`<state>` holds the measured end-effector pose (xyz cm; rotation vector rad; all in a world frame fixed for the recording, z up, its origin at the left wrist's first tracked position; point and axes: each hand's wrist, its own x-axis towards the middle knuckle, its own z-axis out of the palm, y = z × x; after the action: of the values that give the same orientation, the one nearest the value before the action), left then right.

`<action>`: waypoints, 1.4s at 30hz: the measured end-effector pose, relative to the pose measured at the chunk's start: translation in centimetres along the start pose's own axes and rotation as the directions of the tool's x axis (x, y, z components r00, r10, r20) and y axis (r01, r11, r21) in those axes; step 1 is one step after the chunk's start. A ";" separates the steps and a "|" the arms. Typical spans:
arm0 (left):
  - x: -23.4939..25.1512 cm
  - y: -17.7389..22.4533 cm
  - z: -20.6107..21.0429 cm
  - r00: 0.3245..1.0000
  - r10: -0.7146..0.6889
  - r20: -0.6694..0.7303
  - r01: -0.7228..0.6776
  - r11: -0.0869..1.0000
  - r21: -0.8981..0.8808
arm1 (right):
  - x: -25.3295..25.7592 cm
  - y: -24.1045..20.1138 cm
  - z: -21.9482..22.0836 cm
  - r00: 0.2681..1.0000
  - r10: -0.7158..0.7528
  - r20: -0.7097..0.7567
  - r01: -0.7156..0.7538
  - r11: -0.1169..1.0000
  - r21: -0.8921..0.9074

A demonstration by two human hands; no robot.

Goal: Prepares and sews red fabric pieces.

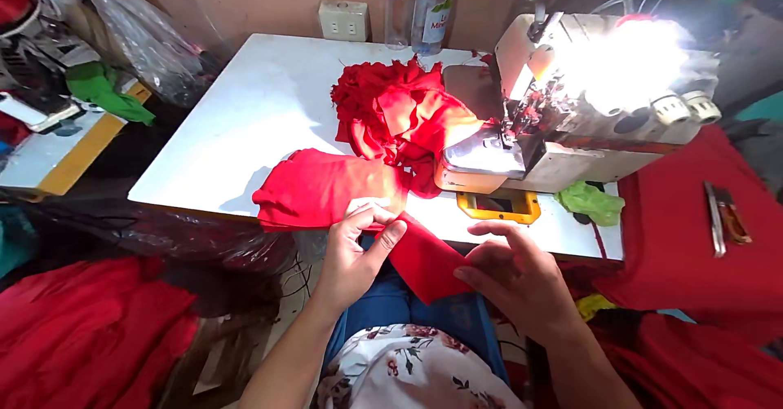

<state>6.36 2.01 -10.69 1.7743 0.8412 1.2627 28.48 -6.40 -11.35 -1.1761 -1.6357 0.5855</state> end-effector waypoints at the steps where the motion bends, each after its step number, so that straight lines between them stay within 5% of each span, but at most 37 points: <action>1: -0.1 0.1 0.0 1.000 -0.012 -0.003 0.012 1.000 -0.001 | 0.0 0.0 -0.1 1.000 -0.001 0.001 0.001 1.000 -0.010; 8: 0.3 0.4 1.3 0.995 -0.051 -0.083 0.043 0.995 -0.092 | 0.1 0.9 -0.4 1.000 -0.004 0.003 0.004 0.993 -0.121; 14: 9.8 0.8 4.9 0.923 0.368 0.112 -0.385 0.891 0.241 | 2.5 3.2 -0.1 0.978 0.191 -0.088 -0.163 0.952 0.257; 18: 14.7 -0.7 8.2 0.911 0.198 0.361 -0.343 0.850 0.400 | 3.2 5.0 1.3 0.875 0.453 -0.168 -0.307 0.790 0.531; 25: 8.8 -0.2 12.0 0.950 0.238 0.204 -0.307 0.584 0.751 | 0.8 6.0 1.3 0.864 0.410 -0.294 -0.241 0.848 0.473; 38: 8.6 -0.8 13.7 0.915 0.313 0.253 -0.397 0.596 0.698 | -0.3 5.4 -0.6 0.827 0.423 -0.371 -0.239 0.861 0.449; 42: 10.3 -0.6 13.1 0.944 0.156 0.292 -0.316 0.684 0.657 | 1.6 5.8 -1.3 0.804 0.428 -0.413 -0.242 0.870 0.429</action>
<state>21.82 8.23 -9.26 2.6553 1.0749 0.9199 32.03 -2.83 -14.83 -1.2255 -0.8331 0.7015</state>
